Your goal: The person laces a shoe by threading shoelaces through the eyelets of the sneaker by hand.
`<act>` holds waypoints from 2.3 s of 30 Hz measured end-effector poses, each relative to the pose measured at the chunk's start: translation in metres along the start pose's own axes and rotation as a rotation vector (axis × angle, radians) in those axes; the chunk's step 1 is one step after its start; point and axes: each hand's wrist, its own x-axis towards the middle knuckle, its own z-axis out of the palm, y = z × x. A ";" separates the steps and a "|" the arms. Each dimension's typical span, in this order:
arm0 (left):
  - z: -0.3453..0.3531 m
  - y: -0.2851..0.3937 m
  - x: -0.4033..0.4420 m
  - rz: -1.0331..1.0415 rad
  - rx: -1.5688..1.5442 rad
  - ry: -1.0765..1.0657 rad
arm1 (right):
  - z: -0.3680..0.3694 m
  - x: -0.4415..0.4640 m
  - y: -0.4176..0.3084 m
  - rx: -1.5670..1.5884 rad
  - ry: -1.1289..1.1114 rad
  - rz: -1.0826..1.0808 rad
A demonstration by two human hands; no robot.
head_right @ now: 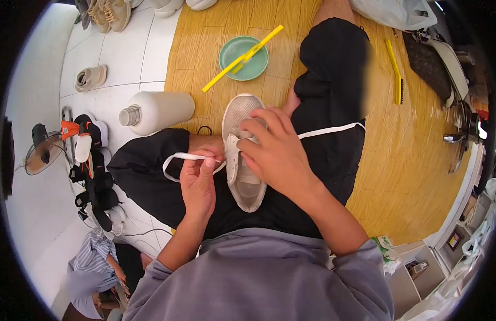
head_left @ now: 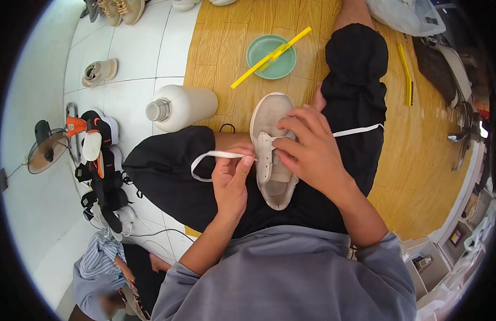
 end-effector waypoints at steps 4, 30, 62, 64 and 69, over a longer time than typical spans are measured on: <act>-0.004 -0.005 -0.002 0.075 0.110 0.023 | 0.011 0.008 0.003 -0.004 -0.023 -0.005; -0.011 -0.018 0.023 0.327 0.753 -0.161 | 0.038 -0.020 -0.017 0.181 0.058 0.342; -0.001 -0.015 -0.032 0.578 0.796 -0.119 | -0.036 -0.057 -0.030 0.966 -0.125 0.299; -0.011 -0.025 -0.020 0.626 0.865 -0.049 | -0.044 -0.050 -0.026 1.055 -0.159 0.289; 0.002 -0.042 -0.004 0.498 0.746 0.106 | -0.070 -0.064 -0.031 1.390 -0.750 -0.038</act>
